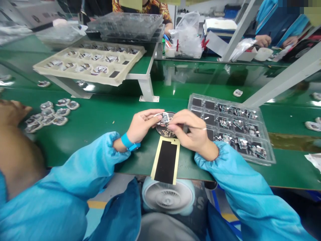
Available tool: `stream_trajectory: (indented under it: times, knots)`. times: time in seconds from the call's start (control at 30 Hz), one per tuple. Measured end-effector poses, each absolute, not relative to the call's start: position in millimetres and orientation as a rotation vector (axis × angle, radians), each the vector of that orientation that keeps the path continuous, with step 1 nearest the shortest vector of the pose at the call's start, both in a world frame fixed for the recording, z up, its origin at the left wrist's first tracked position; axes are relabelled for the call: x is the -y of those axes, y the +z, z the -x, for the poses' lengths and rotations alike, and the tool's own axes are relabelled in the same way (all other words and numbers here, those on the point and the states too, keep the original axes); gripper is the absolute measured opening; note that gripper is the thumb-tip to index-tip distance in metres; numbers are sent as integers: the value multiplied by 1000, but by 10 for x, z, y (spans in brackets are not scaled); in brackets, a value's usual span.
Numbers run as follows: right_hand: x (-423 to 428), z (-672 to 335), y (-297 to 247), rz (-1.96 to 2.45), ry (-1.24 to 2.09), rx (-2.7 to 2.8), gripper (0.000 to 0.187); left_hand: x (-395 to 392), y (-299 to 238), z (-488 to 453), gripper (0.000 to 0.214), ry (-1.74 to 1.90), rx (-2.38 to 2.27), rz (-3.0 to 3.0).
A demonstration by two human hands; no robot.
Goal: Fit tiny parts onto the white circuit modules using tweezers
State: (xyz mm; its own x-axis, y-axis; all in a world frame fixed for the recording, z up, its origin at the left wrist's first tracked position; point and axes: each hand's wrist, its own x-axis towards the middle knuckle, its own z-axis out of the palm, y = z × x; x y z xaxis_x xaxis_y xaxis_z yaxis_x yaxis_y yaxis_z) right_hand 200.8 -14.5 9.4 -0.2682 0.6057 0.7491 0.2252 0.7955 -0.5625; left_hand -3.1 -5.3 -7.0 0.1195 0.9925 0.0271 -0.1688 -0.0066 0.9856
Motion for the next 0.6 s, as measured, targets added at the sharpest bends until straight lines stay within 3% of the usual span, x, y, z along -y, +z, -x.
stream_trajectory:
  times: [0.1,0.23,0.6]
  knots:
    - [112,-2030,169,734,339,1686,18,80,-52,16,38,1216,-973,-1108]
    - [99,-2002,188,895,359,1876,8,162,-12,-19,32,1266,-933,-1181]
    - [77,-1897,58,1033,961,1641,14,208,-117,-29,35,1168,-919,-1359]
